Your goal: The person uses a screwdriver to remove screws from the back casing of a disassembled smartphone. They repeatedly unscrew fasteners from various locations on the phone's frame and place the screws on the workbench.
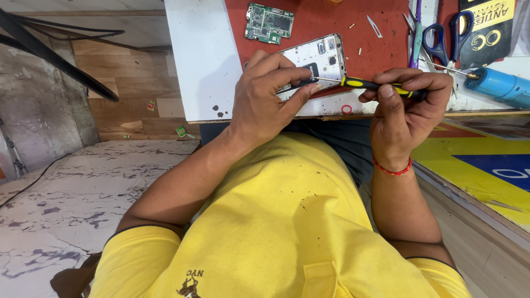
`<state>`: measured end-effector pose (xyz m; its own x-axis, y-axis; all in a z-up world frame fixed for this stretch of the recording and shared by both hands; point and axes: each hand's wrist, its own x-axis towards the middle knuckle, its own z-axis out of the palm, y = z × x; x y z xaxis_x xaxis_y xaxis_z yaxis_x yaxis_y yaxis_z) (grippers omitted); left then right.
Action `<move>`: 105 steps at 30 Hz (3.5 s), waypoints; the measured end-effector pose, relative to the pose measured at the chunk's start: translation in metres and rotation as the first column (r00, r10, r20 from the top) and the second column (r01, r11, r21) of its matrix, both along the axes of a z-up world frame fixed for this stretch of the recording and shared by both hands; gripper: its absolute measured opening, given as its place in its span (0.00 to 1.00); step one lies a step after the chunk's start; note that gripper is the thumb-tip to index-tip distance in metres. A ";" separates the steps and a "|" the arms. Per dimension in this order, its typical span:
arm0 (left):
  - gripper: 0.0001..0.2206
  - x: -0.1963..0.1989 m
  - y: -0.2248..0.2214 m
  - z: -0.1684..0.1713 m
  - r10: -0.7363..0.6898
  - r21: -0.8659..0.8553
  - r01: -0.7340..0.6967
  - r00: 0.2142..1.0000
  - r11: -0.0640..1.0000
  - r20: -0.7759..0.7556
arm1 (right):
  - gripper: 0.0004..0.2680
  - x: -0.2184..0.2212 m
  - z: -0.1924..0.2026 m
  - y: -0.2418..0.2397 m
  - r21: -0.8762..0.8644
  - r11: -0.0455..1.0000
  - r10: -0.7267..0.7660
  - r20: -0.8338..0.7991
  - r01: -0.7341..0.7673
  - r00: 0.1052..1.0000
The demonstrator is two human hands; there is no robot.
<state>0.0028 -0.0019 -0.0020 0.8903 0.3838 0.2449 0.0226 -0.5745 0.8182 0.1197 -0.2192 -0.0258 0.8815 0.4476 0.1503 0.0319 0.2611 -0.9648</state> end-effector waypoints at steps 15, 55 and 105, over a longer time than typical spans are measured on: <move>0.06 0.000 0.008 0.002 -0.031 0.223 0.000 0.990 0.975 0.136 | 0.10 0.001 0.017 -0.003 -0.146 0.988 0.079 0.177 -0.053 0.981; 0.10 -0.003 0.014 -0.002 -0.119 0.378 0.079 0.989 0.922 0.083 | 0.10 -0.001 0.042 0.003 -0.372 0.928 0.184 0.387 -0.030 0.904; 0.08 -0.021 0.024 -0.020 -0.146 0.225 0.126 0.986 0.966 0.078 | 0.04 0.031 0.144 0.081 -0.922 0.303 0.883 0.367 0.241 0.292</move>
